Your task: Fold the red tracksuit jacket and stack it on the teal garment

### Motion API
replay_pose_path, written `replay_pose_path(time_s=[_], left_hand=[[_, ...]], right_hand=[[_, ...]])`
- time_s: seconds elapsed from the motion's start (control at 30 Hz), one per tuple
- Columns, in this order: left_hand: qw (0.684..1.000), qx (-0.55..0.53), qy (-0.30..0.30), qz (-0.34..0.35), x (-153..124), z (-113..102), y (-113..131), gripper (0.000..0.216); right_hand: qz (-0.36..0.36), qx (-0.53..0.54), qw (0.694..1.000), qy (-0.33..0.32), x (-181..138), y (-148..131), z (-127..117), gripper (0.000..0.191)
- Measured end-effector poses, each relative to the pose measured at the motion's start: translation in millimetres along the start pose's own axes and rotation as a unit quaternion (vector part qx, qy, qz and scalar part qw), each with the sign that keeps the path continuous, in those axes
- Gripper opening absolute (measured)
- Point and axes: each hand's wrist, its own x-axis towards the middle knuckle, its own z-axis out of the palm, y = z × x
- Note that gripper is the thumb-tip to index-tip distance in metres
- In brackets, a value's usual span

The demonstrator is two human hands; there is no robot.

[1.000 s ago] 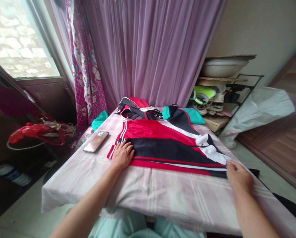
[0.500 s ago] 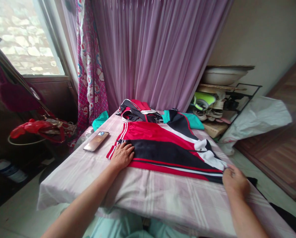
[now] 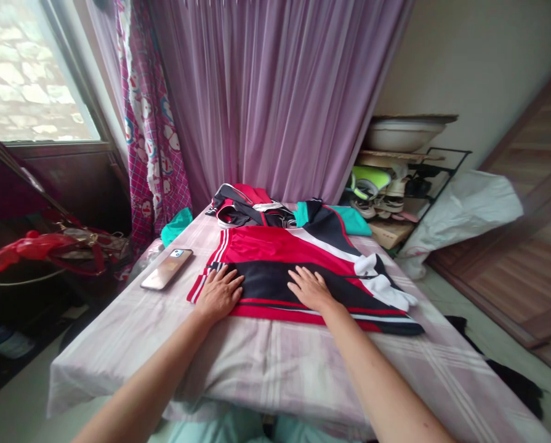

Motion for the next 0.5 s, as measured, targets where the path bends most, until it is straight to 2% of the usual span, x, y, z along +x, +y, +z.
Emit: replay_pose_path(time_s=[0.07,0.17,0.3,0.4,0.5], left_hand=[[1.000,-0.010,-0.001,-0.004,2,-3,-1,0.042],[1.000,-0.021,-0.008,0.013,11,-14,-1,0.039],[0.999,0.025,-0.039,0.016,39,-37,0,0.049],[0.999,0.026,-0.037,0.001,70,-43,6,0.046],[0.999,-0.015,-0.036,0.016,100,-31,21,0.037]], right_hand=[[0.036,-0.014,0.999,-0.018,-5,18,3,0.056],[0.071,-0.010,0.997,0.009,-13,61,1,0.054],[0.059,0.045,0.996,0.048,-11,104,-12,0.045],[0.092,0.046,0.992,0.069,8,113,-33,0.035],[0.127,0.012,0.989,0.079,41,110,-55,0.033]])
